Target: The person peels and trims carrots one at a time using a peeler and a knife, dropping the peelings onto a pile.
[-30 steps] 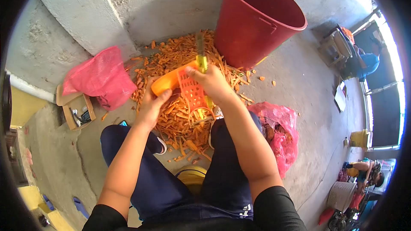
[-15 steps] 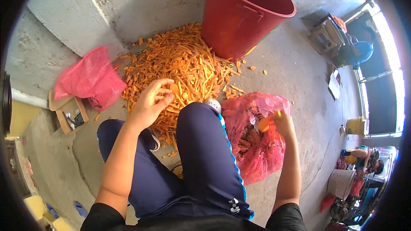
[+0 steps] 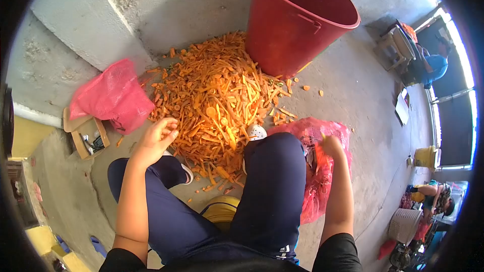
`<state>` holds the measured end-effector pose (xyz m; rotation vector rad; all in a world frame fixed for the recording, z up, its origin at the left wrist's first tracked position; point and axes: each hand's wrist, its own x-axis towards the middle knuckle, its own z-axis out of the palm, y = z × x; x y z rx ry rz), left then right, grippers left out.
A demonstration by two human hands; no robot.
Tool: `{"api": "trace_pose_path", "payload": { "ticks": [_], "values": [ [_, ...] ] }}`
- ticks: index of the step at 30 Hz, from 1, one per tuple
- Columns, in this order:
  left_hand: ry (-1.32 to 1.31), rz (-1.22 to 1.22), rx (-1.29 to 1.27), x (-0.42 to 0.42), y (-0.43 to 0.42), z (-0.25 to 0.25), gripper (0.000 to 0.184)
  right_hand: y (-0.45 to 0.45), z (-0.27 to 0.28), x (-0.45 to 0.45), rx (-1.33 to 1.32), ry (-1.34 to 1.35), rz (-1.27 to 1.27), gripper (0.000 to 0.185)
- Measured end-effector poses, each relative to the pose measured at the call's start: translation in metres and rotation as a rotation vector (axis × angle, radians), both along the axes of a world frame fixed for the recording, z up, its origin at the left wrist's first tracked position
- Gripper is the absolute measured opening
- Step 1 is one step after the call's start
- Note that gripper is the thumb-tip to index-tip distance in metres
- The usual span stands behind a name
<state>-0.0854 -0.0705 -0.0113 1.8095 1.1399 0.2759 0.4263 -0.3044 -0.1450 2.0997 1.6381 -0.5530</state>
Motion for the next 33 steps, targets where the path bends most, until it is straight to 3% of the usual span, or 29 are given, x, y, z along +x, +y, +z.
{"api": "trace_pose_path", "payload": {
  "ticks": [1, 2, 5, 6, 9, 11, 12, 14, 15, 16, 17, 19, 21, 22, 26, 29, 30, 33],
  "values": [
    [0.080, -0.054, 0.021, 0.002, -0.001, 0.000, 0.030, 0.017, 0.032, -0.016, 0.196, 0.130, -0.493, 0.029],
    [0.159, -0.109, 0.043, 0.005, -0.002, 0.001, 0.031, 0.023, 0.031, -0.006, 0.209, 0.238, -0.553, 0.030],
    [0.308, -0.277, 0.061, 0.011, -0.006, -0.001, 0.037, 0.036, 0.042, -0.011, 0.120, 0.189, -0.464, 0.030],
    [0.308, -0.295, 0.016, 0.013, -0.007, 0.001, 0.039, 0.035, 0.049, -0.022, 0.106, 0.311, -0.594, 0.026],
    [0.281, -0.291, -0.073, 0.018, -0.009, 0.003, 0.041, -0.009, -0.025, 0.000, -0.040, 0.346, -0.761, 0.026],
    [0.275, -0.279, -0.060, 0.019, -0.009, 0.002, 0.041, -0.061, -0.080, 0.009, -0.003, 0.343, -0.740, 0.029],
    [0.261, -0.268, 0.040, 0.018, -0.010, -0.002, 0.038, -0.046, -0.027, -0.040, -0.003, 0.435, -0.964, 0.023],
    [0.296, -0.305, 0.069, 0.017, -0.010, -0.004, 0.038, -0.121, -0.148, -0.010, 0.060, 0.592, -0.981, 0.031],
    [0.316, -0.318, 0.084, 0.018, -0.010, -0.005, 0.038, -0.127, -0.162, -0.015, -0.044, 0.274, -0.779, 0.032],
    [0.319, -0.299, 0.056, 0.018, -0.011, -0.006, 0.037, -0.116, -0.128, -0.044, 0.024, 0.285, -0.763, 0.029],
    [0.344, -0.300, 0.046, 0.020, -0.011, -0.005, 0.037, -0.152, -0.201, -0.031, 0.218, 0.758, -1.041, 0.024],
    [0.396, -0.298, 0.030, 0.024, -0.012, -0.001, 0.036, -0.143, -0.210, -0.062, 0.427, 0.866, -1.173, 0.021],
    [0.398, -0.305, 0.023, 0.022, -0.011, -0.005, 0.035, -0.108, -0.186, -0.081, 0.105, 0.310, -0.779, 0.032],
    [0.400, -0.310, 0.018, 0.020, -0.011, -0.007, 0.035, -0.104, -0.185, -0.085, 0.081, 0.344, -0.758, 0.050],
    [0.456, -0.329, 0.037, 0.021, -0.009, -0.009, 0.033, -0.105, -0.217, -0.085, 0.092, -0.013, -0.763, 0.040],
    [0.461, -0.317, -0.025, 0.026, -0.006, -0.002, 0.035, -0.129, -0.245, -0.064, 0.137, 0.284, -0.795, 0.032],
    [0.451, -0.305, -0.027, 0.027, -0.006, -0.001, 0.035, -0.124, -0.218, -0.068, 0.128, 0.489, -0.936, 0.022],
    [0.416, -0.297, -0.021, 0.030, -0.007, 0.003, 0.035, -0.111, -0.140, -0.088, 0.488, 1.155, -1.627, 0.017]
  ]
}}
